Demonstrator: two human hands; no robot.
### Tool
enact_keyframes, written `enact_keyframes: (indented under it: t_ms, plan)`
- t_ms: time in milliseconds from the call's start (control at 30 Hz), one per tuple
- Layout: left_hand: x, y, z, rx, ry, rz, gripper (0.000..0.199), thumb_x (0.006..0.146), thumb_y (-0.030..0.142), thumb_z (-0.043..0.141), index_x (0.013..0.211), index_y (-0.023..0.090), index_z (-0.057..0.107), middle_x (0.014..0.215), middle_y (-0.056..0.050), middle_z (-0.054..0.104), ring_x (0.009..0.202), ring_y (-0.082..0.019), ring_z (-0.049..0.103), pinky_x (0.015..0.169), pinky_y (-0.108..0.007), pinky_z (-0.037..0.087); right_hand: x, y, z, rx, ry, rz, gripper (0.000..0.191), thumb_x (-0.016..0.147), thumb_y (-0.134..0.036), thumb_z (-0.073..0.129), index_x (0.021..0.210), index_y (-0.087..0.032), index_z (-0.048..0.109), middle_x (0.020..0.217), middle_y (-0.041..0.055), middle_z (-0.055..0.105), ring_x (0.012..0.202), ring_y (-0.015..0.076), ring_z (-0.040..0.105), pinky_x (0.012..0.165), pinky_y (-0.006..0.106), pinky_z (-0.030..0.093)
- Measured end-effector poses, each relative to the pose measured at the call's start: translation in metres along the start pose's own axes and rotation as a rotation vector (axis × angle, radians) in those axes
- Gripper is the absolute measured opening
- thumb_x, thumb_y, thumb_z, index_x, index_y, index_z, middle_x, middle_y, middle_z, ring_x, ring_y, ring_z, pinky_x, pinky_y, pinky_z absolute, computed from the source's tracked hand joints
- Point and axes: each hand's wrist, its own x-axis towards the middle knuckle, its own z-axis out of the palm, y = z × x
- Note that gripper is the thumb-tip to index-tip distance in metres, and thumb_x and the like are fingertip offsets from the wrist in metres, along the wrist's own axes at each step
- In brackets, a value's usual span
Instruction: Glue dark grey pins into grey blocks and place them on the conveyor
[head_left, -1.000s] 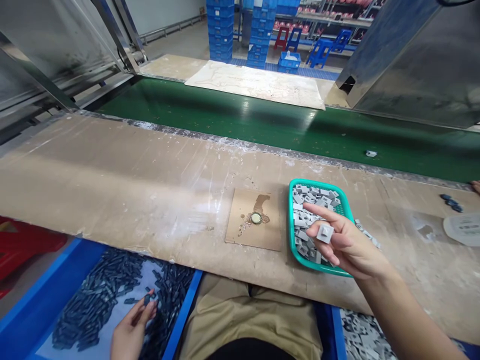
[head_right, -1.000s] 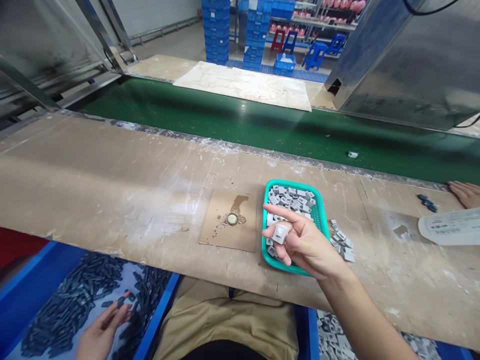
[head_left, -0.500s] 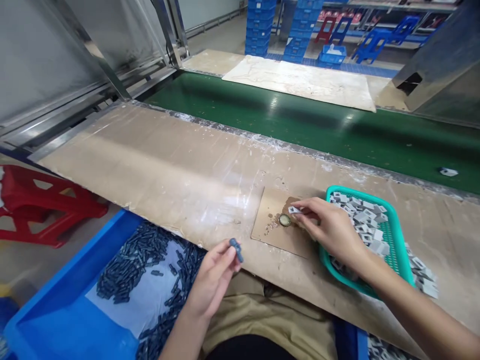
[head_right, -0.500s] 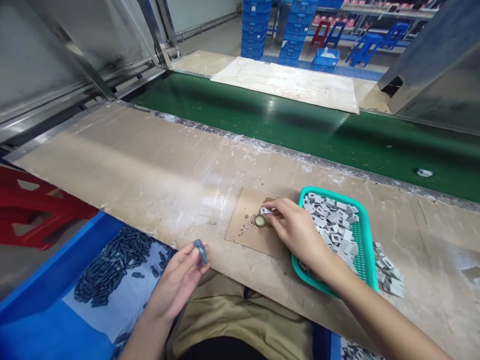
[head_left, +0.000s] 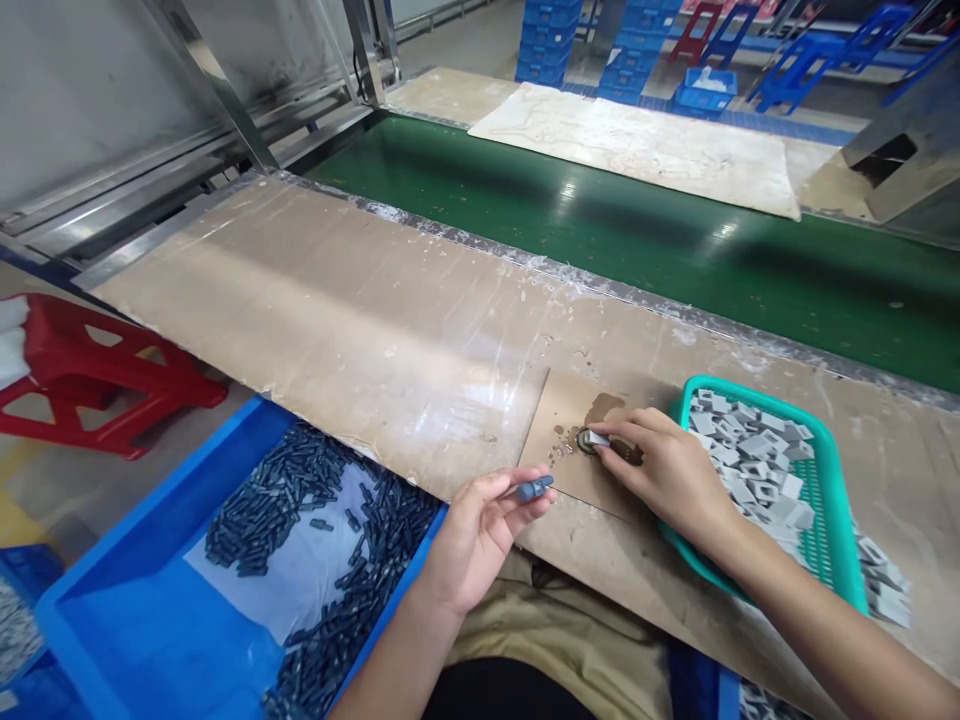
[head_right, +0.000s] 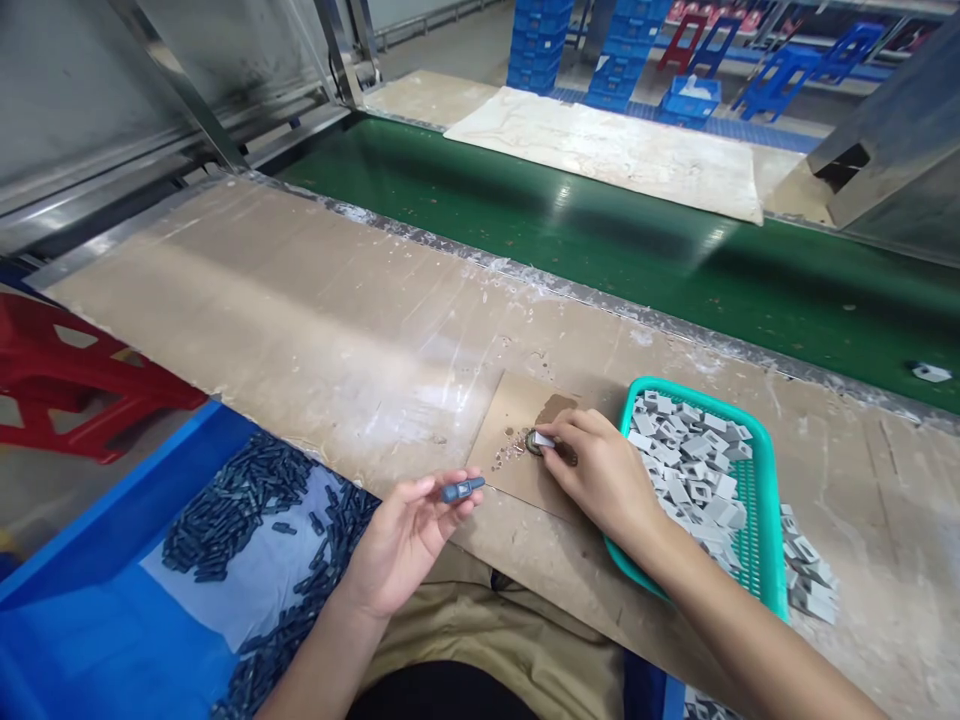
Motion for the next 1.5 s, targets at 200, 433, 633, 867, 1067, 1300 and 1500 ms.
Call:
enact_keyframes:
  t_ms: [200, 433, 633, 867, 1067, 1300, 1500]
  plan:
    - [0.006, -0.006, 0.006, 0.067, 0.014, 0.004, 0.033, 0.067, 0.013, 0.079, 0.098, 0.016, 0.066, 0.093, -0.005, 0.070, 0.082, -0.016, 0.067, 0.075, -0.027, 0.053, -0.001, -0.006, -0.018, 0.306, 0.014, 0.219, 0.021, 0.081, -0.037, 0.064, 0.093, -0.021, 0.072, 0.091, 0.0078, 0.074, 0.073, 0.0224, 0.067, 0.069, 0.037, 0.055]
    - [0.018, -0.020, 0.021, 0.024, 0.064, 0.073, 0.039, 0.058, 0.016, 0.086, 0.090, 0.012, 0.063, 0.083, -0.005, 0.072, 0.073, -0.014, 0.067, 0.071, -0.025, 0.052, -0.015, -0.031, -0.036, 0.821, -0.108, 0.467, 0.032, 0.064, -0.044, 0.079, 0.080, -0.017, 0.072, 0.072, 0.0090, 0.074, 0.065, 0.0225, 0.070, 0.062, 0.031, 0.060]
    - [0.017, -0.025, 0.032, 0.065, 0.077, 0.114, 0.038, 0.054, 0.019, 0.088, 0.084, 0.013, 0.065, 0.083, -0.006, 0.074, 0.073, -0.013, 0.067, 0.069, -0.022, 0.052, -0.025, -0.040, -0.033, 0.951, -0.134, 0.490, 0.026, 0.062, -0.032, 0.083, 0.082, -0.018, 0.074, 0.077, 0.0083, 0.075, 0.070, 0.0213, 0.071, 0.064, 0.027, 0.060]
    - [0.014, -0.028, 0.035, 0.247, 0.124, 0.240, 0.028, 0.055, 0.015, 0.086, 0.076, 0.016, 0.068, 0.074, -0.001, 0.075, 0.075, -0.013, 0.069, 0.070, -0.019, 0.053, -0.025, -0.042, -0.035, 0.842, -0.169, 0.435, 0.024, 0.064, -0.032, 0.082, 0.080, -0.017, 0.074, 0.075, 0.0096, 0.076, 0.067, 0.0217, 0.072, 0.063, 0.026, 0.060]
    - [0.013, -0.024, 0.038, 0.409, 0.136, 0.315, 0.021, 0.057, 0.016, 0.084, 0.064, 0.017, 0.065, 0.072, -0.002, 0.074, 0.071, -0.016, 0.071, 0.068, -0.023, 0.057, -0.023, -0.042, -0.033, 0.795, -0.200, 0.395, 0.022, 0.068, -0.034, 0.078, 0.080, -0.017, 0.073, 0.077, 0.0095, 0.076, 0.066, 0.0207, 0.072, 0.060, 0.025, 0.059]
    - [0.026, -0.007, 0.034, 0.673, 0.049, 0.334, 0.019, 0.068, 0.021, 0.076, 0.085, 0.016, 0.071, 0.090, -0.009, 0.075, 0.084, -0.022, 0.071, 0.078, -0.033, 0.058, -0.005, -0.025, -0.037, 0.729, -0.214, 0.391, 0.031, 0.071, -0.041, 0.072, 0.088, -0.015, 0.073, 0.085, 0.0112, 0.076, 0.077, 0.0254, 0.072, 0.071, 0.034, 0.060]
    - [0.006, 0.056, -0.031, 0.925, 0.444, 0.578, 0.021, 0.076, 0.038, 0.067, 0.091, 0.024, 0.067, 0.097, -0.002, 0.074, 0.093, -0.024, 0.068, 0.090, -0.042, 0.054, 0.054, 0.076, -0.078, 0.055, 0.370, 0.515, 0.015, 0.068, -0.028, 0.067, 0.079, -0.019, 0.069, 0.080, 0.0094, 0.073, 0.081, 0.0275, 0.070, 0.079, 0.039, 0.054]
